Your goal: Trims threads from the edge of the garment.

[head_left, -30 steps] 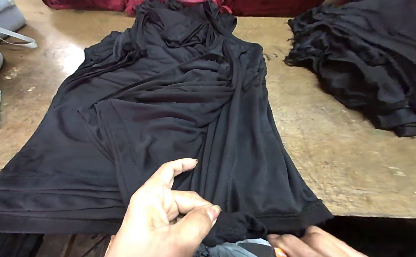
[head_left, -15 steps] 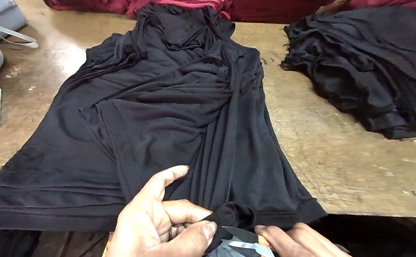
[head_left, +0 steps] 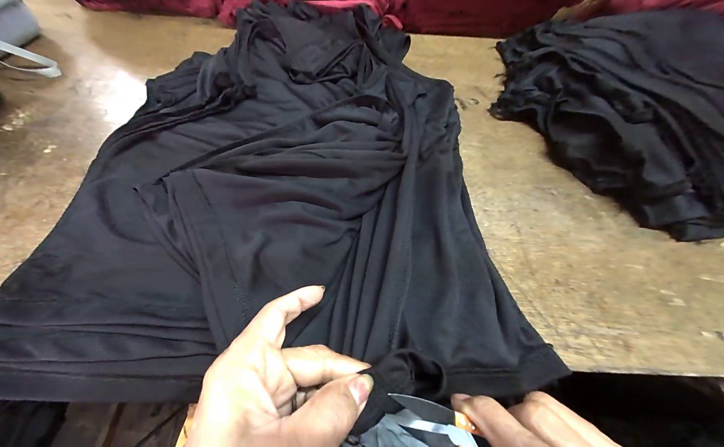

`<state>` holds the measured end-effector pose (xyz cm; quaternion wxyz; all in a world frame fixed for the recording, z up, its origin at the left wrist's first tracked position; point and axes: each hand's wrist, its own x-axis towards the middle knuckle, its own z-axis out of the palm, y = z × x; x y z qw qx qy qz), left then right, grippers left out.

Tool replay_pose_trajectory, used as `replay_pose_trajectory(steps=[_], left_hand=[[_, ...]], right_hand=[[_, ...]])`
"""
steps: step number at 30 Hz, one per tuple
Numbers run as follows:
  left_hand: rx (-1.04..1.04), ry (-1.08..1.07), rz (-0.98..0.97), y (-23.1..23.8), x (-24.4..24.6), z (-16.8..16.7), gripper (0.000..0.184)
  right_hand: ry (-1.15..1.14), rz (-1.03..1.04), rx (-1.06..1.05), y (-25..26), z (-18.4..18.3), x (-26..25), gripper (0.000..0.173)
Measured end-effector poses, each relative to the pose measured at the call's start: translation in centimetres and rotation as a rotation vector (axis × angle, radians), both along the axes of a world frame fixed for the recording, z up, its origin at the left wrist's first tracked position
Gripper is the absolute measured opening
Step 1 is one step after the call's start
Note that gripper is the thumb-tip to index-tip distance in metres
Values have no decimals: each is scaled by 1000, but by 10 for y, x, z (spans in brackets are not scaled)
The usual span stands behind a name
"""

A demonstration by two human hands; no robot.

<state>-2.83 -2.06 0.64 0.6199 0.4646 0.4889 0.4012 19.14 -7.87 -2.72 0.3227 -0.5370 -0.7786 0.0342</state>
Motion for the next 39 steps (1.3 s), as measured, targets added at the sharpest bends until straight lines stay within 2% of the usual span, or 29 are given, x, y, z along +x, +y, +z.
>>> replay_pose_trajectory(steps=[12, 24, 29, 35, 37, 39], left_hand=[[-26, -8, -2, -1, -2, -2, 61], [-4, 23, -22, -1, -2, -5, 61], [38, 12, -13, 1, -1, 1, 46], [48, -2, -5, 1, -1, -1, 49], [37, -6, 8, 1, -1, -1, 40], [19, -17, -9, 2, -2, 0, 45]], right_hand=[[11, 21, -43, 1, 1, -3, 39], [-23, 10, -45, 4, 3, -8, 33], [12, -13, -23, -1, 1, -3, 39], [-5, -25, -19, 1, 1, -5, 40], [-1, -29, -5, 0, 1, -5, 40], [-1, -24, -9, -1, 1, -5, 40]])
